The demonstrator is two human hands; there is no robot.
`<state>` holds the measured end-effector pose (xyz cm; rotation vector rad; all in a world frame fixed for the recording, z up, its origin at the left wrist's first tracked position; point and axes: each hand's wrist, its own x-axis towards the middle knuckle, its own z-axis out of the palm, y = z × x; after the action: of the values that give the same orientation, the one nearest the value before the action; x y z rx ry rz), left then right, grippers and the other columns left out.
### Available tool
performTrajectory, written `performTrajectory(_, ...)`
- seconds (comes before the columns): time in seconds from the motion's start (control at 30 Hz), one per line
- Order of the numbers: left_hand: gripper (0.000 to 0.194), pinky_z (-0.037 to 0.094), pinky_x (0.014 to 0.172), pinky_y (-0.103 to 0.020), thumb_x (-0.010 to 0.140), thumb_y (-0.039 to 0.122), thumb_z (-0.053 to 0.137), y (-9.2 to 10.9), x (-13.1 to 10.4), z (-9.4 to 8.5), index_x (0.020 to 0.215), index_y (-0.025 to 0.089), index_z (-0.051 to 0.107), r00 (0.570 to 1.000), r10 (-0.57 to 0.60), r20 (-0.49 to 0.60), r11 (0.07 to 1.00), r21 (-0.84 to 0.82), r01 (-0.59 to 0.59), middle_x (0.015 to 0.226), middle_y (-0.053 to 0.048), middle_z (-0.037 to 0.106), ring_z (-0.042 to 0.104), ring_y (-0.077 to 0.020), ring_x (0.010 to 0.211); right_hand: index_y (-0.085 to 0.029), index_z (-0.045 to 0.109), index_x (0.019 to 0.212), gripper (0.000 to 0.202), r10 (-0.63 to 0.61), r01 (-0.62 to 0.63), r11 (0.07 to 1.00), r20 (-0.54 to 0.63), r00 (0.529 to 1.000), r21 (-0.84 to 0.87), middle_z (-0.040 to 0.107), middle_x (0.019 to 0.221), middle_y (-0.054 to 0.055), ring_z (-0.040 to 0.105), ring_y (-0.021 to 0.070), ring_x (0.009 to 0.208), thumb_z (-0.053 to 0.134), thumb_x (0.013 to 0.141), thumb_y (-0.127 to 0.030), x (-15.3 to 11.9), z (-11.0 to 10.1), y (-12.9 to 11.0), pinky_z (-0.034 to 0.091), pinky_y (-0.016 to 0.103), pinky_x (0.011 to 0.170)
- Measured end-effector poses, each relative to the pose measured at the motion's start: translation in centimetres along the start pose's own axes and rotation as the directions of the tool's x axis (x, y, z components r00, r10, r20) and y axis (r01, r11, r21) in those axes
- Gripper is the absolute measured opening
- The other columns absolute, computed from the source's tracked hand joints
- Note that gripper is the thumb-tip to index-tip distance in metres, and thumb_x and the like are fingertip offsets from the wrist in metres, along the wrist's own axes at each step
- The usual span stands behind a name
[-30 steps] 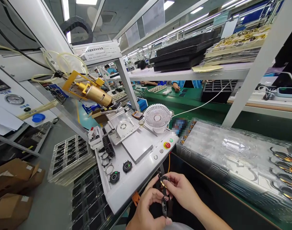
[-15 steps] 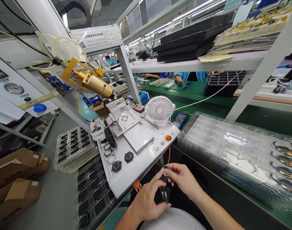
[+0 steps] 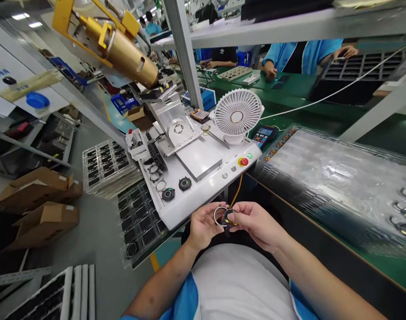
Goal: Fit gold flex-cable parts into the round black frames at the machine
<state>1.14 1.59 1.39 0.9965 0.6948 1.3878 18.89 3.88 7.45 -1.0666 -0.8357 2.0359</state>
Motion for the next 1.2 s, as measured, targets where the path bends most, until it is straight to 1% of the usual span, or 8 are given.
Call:
performTrajectory(0.07,0.053,0.062,0.096,-0.042,0.067,0.031,0.096,-0.3,-0.3,-0.1,0.116,0.029,0.077,1.0,0.007,0.009,1.0,-0.014,-0.007,0.122,-0.008,0.079,0.076,-0.0284,0.112,-0.018,0.056,0.064,0.045,-0.01,0.01,1.0,-0.02,1.0,-0.007,0.063,0.063,-0.001,0.058,0.0122,0.058,0.094,0.054,-0.038,-0.1,0.9,0.2,0.052,0.025,0.059)
performTrajectory(0.17,0.057,0.065,0.089,-0.039,0.062,0.032,0.098,-0.7,-0.6,-0.6,0.114,0.028,0.078,0.999,0.039,-0.019,0.999,0.007,-0.039,0.119,-0.009,0.08,0.077,-0.0282,0.108,-0.019,0.054,0.067,0.037,-0.102,0.096,0.993,-0.085,0.991,-0.065,0.06,0.061,-0.003,0.054,0.011,0.056,0.087,0.057,-0.03,-0.2,1.9,0.6,0.045,0.022,0.054)
performTrajectory(0.27,0.06,0.066,0.086,-0.037,0.056,0.034,0.1,-0.8,-0.7,-1.0,0.111,0.027,0.079,0.996,0.06,-0.064,0.997,0.049,-0.057,0.115,-0.009,0.081,0.079,-0.0268,0.102,-0.021,0.05,0.069,0.033,-0.19,0.171,0.974,-0.122,0.974,-0.149,0.056,0.062,-0.004,0.048,0.0099,0.055,0.081,0.059,-0.027,-0.1,2.6,0.9,0.037,0.021,0.049)
performTrajectory(0.4,0.058,0.066,0.088,-0.036,0.057,0.032,0.1,-0.7,-0.8,-1.4,0.112,0.031,0.079,0.995,0.085,-0.047,0.995,0.062,-0.082,0.115,-0.006,0.082,0.08,-0.0248,0.101,-0.022,0.046,0.072,0.032,-0.251,0.224,0.954,-0.118,0.961,-0.202,0.052,0.059,-0.007,0.044,0.0087,0.053,0.076,0.062,-0.026,0.1,3.1,1.1,0.034,0.02,0.048)
performTrajectory(0.57,0.058,0.067,0.088,-0.034,0.058,0.03,0.1,-0.5,-0.8,-1.5,0.112,0.033,0.079,0.995,0.098,-0.034,0.994,0.056,-0.096,0.116,-0.006,0.081,0.08,-0.0243,0.099,-0.023,0.043,0.078,0.036,-0.217,0.207,0.971,-0.078,0.973,-0.121,0.057,0.062,-0.008,0.05,0.0091,0.053,0.077,0.063,-0.024,0.4,3.6,1.0,0.039,0.02,0.049)
performTrajectory(0.77,0.058,0.068,0.087,-0.038,0.051,0.035,0.102,-0.4,-0.8,-1.7,0.105,0.031,0.082,0.995,0.032,-0.092,0.998,0.062,-0.027,0.111,-0.007,0.082,0.081,-0.0273,0.096,-0.024,0.044,0.077,0.035,-0.184,0.166,0.973,-0.107,0.977,-0.161,0.059,0.064,-0.007,0.051,0.0091,0.053,0.075,0.06,-0.028,0.3,3.8,0.4,0.041,0.019,0.048)
performTrajectory(0.9,0.058,0.068,0.086,-0.039,0.05,0.032,0.102,-0.3,-0.8,-1.8,0.105,0.031,0.082,0.995,0.018,-0.096,0.999,0.049,-0.013,0.111,-0.007,0.082,0.081,-0.0279,0.096,-0.023,0.044,0.078,0.036,-0.171,0.156,0.978,-0.103,0.98,-0.141,0.062,0.068,-0.006,0.053,0.0086,0.053,0.074,0.059,-0.025,0.3,3.8,0.5,0.041,0.019,0.048)
performTrajectory(1.2,0.059,0.068,0.085,-0.037,0.052,0.031,0.102,-0.7,-1.0,-2.0,0.107,0.031,0.082,0.995,0.056,-0.08,0.996,0.08,-0.05,0.111,-0.006,0.083,0.08,-0.0277,0.098,-0.023,0.044,0.08,0.039,-0.186,0.18,0.981,-0.09,0.978,-0.069,0.063,0.071,-0.006,0.057,0.0085,0.054,0.079,0.062,-0.023,0.5,3.5,1.3,0.045,0.019,0.05)
